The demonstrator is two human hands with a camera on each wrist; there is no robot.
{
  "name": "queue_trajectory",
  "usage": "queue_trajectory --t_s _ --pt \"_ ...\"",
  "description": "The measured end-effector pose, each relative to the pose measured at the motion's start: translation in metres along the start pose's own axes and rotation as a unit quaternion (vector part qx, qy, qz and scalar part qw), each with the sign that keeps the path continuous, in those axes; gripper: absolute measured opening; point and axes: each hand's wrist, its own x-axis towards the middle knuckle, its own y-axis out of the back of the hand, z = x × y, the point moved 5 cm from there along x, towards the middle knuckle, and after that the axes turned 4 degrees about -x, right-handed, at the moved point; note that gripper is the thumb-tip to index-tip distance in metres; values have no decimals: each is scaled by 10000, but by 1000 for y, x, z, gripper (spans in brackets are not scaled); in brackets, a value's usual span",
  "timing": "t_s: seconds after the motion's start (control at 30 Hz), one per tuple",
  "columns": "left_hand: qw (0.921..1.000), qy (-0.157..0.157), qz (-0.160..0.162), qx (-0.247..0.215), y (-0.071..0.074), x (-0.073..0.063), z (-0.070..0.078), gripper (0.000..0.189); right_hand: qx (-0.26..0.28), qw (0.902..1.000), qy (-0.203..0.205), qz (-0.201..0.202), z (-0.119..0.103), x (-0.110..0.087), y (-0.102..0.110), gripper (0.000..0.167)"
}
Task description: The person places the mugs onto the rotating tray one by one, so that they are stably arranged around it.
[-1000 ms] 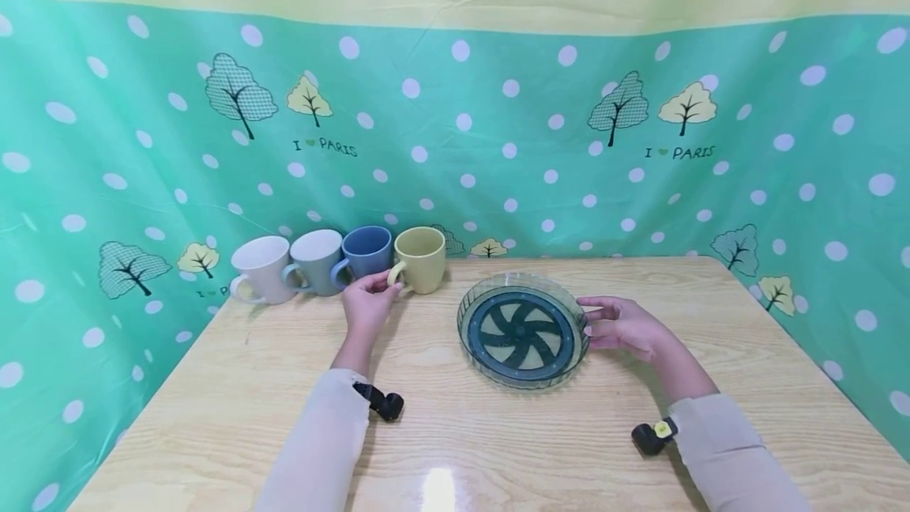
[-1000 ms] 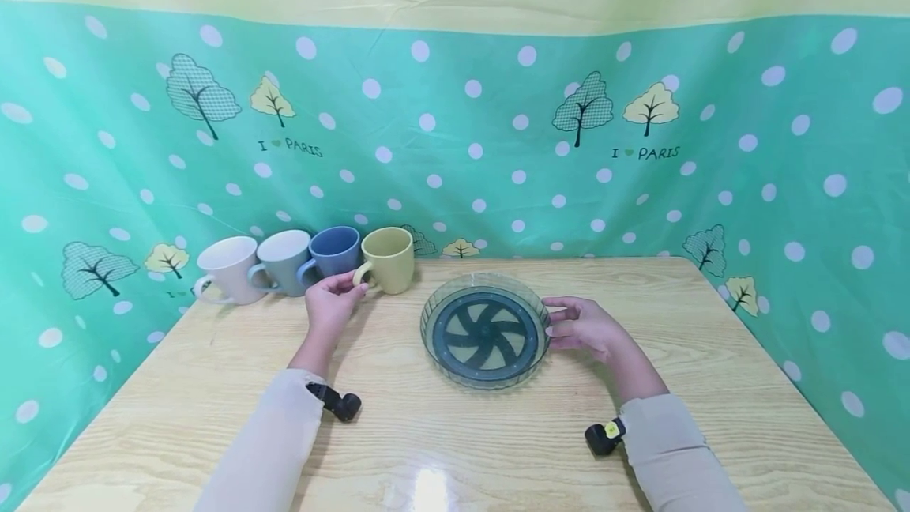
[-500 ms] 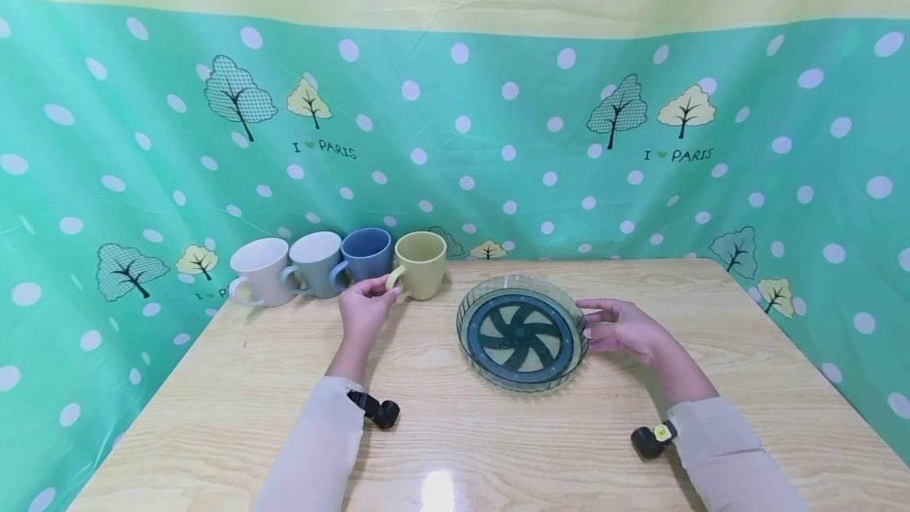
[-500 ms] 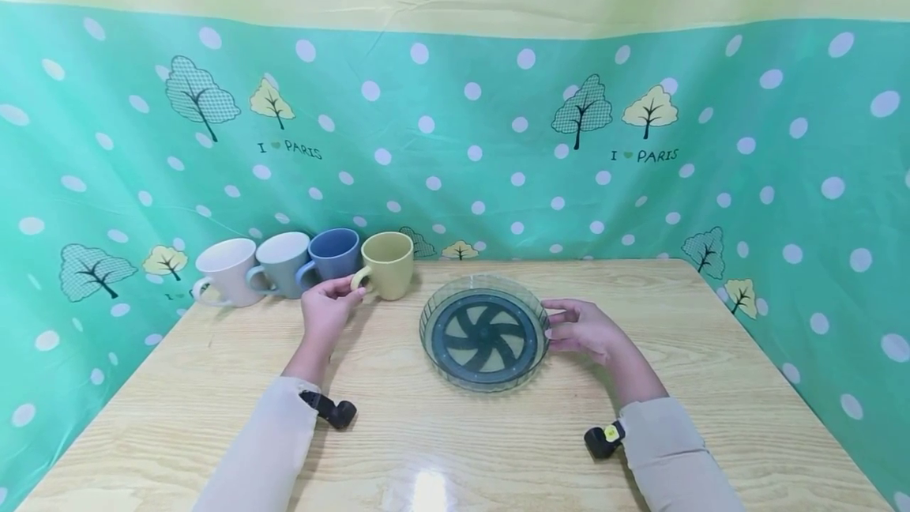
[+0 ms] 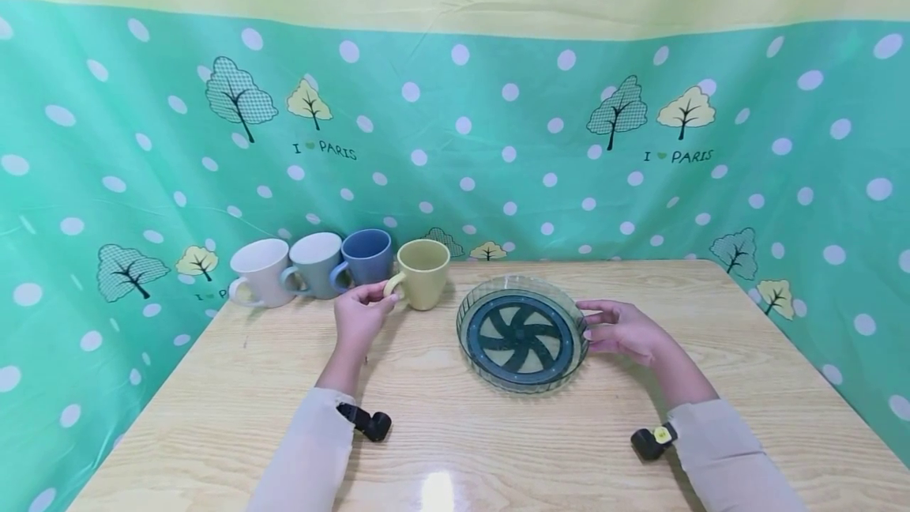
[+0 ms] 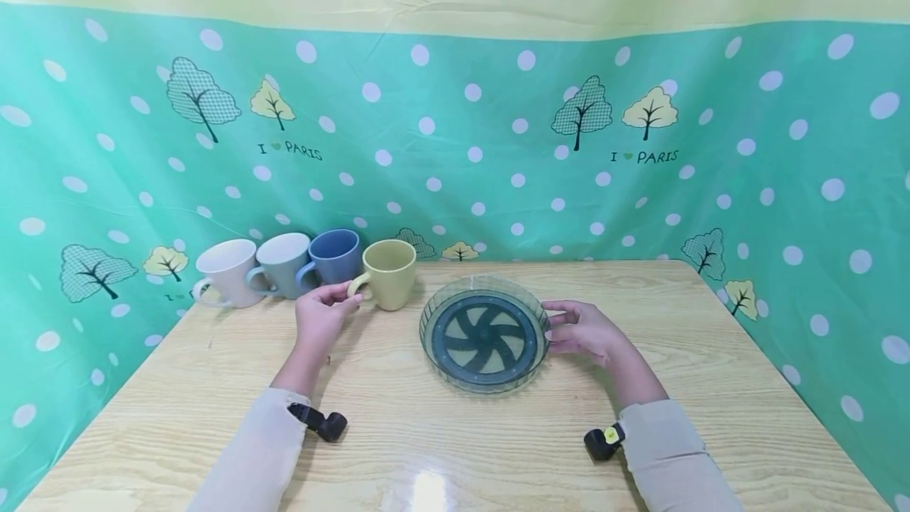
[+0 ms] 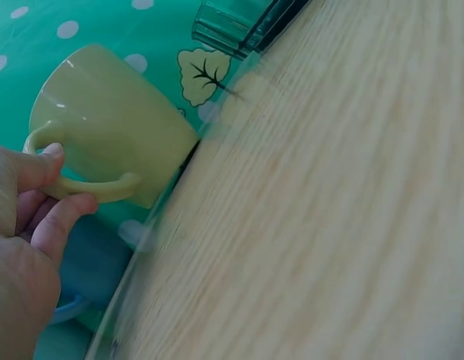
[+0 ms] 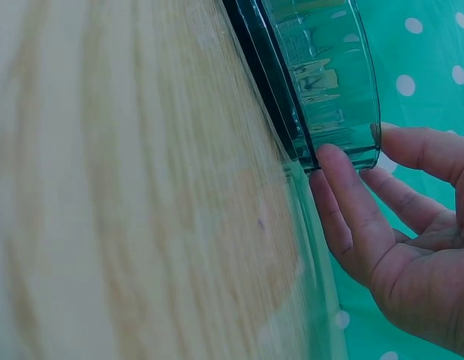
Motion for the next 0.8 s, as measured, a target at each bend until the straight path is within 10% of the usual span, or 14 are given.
queue_trajectory --t_s 0.8 --pt "9984 321 -232 -412 2 -13 15 27 133 9998 68 -108 -2 -1 -3 70"
